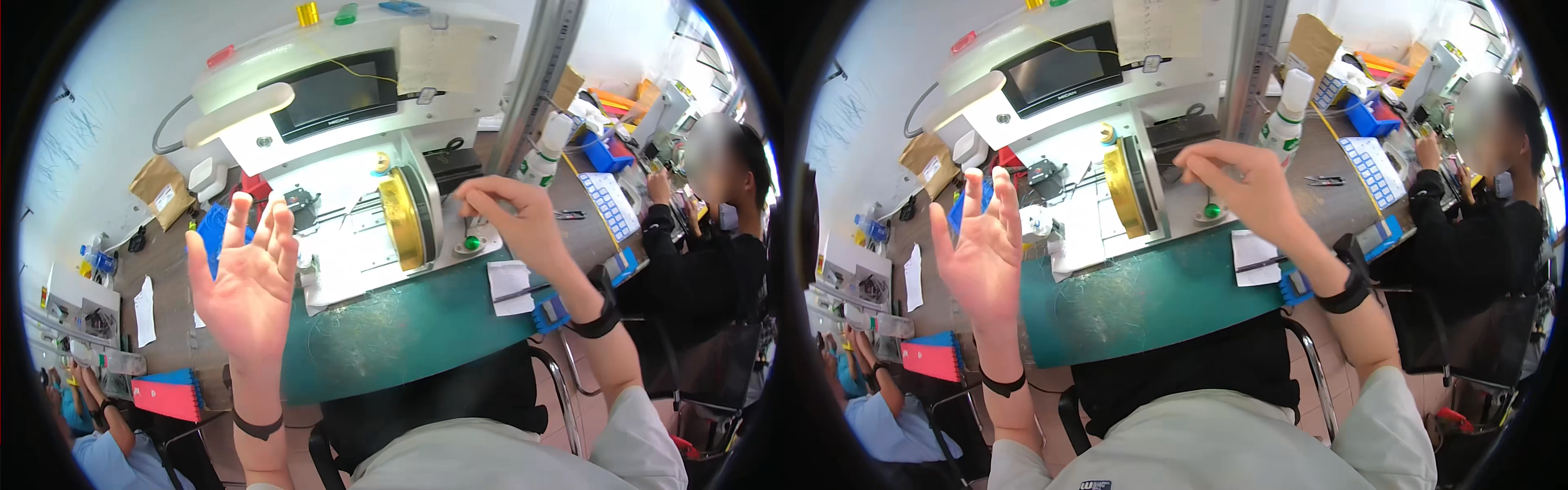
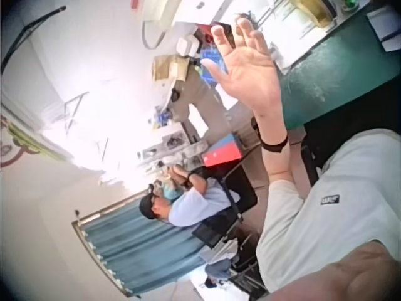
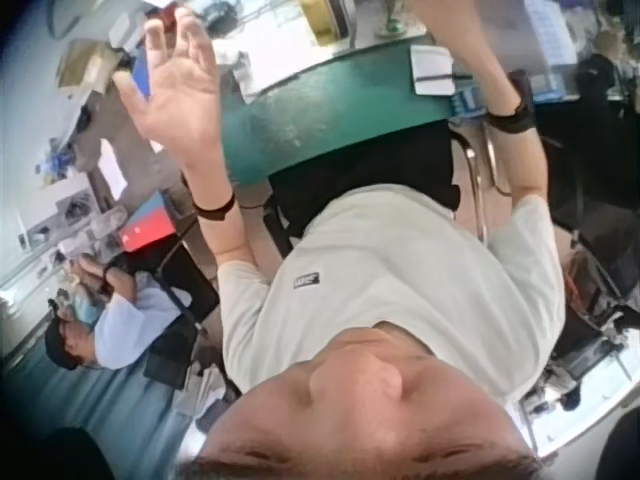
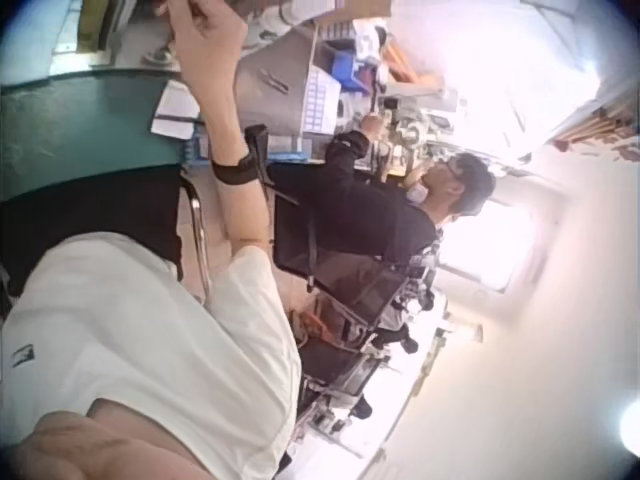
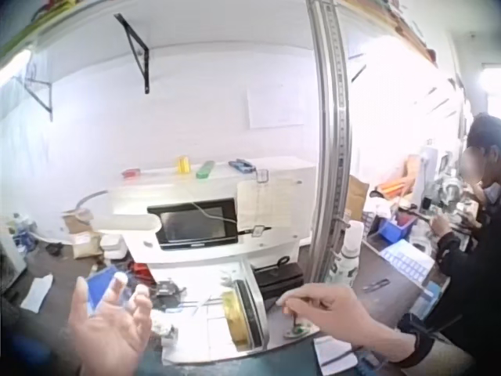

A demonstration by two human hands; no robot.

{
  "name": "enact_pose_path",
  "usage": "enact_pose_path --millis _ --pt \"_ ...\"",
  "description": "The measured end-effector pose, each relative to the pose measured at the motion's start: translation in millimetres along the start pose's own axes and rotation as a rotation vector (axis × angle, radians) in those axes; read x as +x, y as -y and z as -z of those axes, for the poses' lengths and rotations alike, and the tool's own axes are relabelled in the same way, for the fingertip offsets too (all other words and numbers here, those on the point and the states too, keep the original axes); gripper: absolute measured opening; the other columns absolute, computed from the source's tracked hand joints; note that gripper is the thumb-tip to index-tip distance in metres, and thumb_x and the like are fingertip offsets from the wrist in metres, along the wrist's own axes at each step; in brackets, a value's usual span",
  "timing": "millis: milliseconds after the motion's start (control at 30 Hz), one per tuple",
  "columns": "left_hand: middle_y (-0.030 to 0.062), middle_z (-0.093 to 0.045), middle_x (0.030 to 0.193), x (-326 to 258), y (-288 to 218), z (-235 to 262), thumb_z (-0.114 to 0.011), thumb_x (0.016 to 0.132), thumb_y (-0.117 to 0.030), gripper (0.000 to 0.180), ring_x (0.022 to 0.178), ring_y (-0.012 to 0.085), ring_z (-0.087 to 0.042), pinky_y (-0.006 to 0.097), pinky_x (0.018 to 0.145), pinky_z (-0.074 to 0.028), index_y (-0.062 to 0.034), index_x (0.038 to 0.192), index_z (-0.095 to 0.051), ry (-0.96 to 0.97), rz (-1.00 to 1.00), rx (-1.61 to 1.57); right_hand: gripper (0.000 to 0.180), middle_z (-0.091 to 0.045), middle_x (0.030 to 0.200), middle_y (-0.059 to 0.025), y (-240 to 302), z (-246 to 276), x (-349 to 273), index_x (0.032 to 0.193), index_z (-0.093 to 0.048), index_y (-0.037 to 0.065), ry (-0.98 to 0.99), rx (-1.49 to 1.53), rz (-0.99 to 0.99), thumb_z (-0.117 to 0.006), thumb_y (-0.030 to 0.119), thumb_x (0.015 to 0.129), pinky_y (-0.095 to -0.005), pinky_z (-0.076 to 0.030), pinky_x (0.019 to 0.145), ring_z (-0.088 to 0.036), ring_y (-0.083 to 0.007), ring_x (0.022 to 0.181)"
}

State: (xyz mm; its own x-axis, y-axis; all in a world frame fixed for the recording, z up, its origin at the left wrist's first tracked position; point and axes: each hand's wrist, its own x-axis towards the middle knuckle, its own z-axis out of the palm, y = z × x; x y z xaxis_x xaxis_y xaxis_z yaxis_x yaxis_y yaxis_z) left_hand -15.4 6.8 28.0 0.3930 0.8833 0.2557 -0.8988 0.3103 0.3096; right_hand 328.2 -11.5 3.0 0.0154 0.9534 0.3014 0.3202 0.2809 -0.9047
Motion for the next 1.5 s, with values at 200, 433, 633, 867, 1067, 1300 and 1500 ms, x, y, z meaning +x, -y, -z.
enact_pose_path --millis 200,433,633,867,1067,1300,1500 --pt "0.0119 -0.072 0.093 -5 28 2 -0.058 0.111 -0.027 0.035 0.084 0.0191 -0.073 0.025 0.067 -0.058 0.0008 0.131 -0.062 -0.021 0.123 0.896 0.012 -0.071 0.083 -0.0044 5 18 4 0.105 -0.077 0.000 0.104 -0.310 0.171 -0.078 0.004 0.094 -0.0305 -0.051 0.071 -0.064 -0.0142 0.077" --pt "0.0023 -0.065 0.090 48 73 27 -0.081 0.077 -0.004 0.018 0.088 0.0267 -0.060 0.040 0.080 -0.050 -0.0088 0.094 -0.077 0.362 -0.687 2.339 0.021 -0.061 0.087 -0.0089 -16 -23 34 0.090 -0.067 0.001 0.094 -0.538 0.617 -0.079 -0.009 0.076 -0.0411 -0.050 0.068 -0.059 -0.0307 0.080" --pt "-0.0007 -0.062 0.090 63 90 45 -0.082 0.062 -0.008 0.026 0.087 0.0265 -0.057 0.043 0.084 -0.046 -0.0103 0.085 -0.072 0.225 -0.782 2.300 0.023 -0.066 0.093 -0.0104 -21 -38 30 0.097 -0.072 0.001 0.021 -0.409 0.447 -0.074 -0.011 0.077 -0.0384 -0.054 0.072 -0.065 -0.0319 0.084" --pt "0.0004 -0.060 0.083 26 53 30 -0.087 0.080 -0.007 0.018 0.069 0.0186 -0.057 0.031 0.059 -0.045 -0.0089 0.094 -0.076 0.370 -0.395 2.072 0.026 -0.069 0.093 -0.0103 -25 -33 27 0.107 -0.076 0.001 0.021 -0.419 0.377 -0.072 -0.008 0.083 -0.0326 -0.052 0.068 -0.066 -0.0254 0.076" --pt "-0.0003 -0.063 0.083 -3 39 24 -0.089 0.077 -0.005 0.017 0.075 0.0206 -0.056 0.033 0.066 -0.043 -0.0118 0.090 -0.080 0.157 -0.519 2.018 0.028 -0.067 0.091 -0.0068 -31 -34 25 0.111 -0.077 0.004 0.010 -0.338 0.286 -0.071 -0.005 0.085 -0.0283 -0.046 0.064 -0.059 -0.0184 0.069" --pt "-0.0019 -0.061 0.092 57 85 41 -0.080 0.070 -0.010 0.018 0.091 0.0246 -0.059 0.040 0.079 -0.046 -0.0112 0.083 -0.068 0.243 -0.834 2.305 0.036 -0.075 0.113 -0.0112 -33 -47 29 0.115 -0.079 0.008 0.010 -0.456 0.534 -0.077 -0.004 0.081 -0.0325 -0.058 0.080 -0.075 -0.0291 0.094" --pt "-0.0016 -0.061 0.093 64 96 54 -0.077 0.066 -0.014 0.018 0.093 0.0236 -0.059 0.041 0.081 -0.048 -0.0101 0.080 -0.067 0.214 -0.862 2.288 0.030 -0.063 0.089 -0.0097 -32 -48 31 0.104 -0.076 0.005 -0.025 -0.394 0.446 -0.073 -0.008 0.078 -0.0348 -0.053 0.068 -0.065 -0.0289 0.078"
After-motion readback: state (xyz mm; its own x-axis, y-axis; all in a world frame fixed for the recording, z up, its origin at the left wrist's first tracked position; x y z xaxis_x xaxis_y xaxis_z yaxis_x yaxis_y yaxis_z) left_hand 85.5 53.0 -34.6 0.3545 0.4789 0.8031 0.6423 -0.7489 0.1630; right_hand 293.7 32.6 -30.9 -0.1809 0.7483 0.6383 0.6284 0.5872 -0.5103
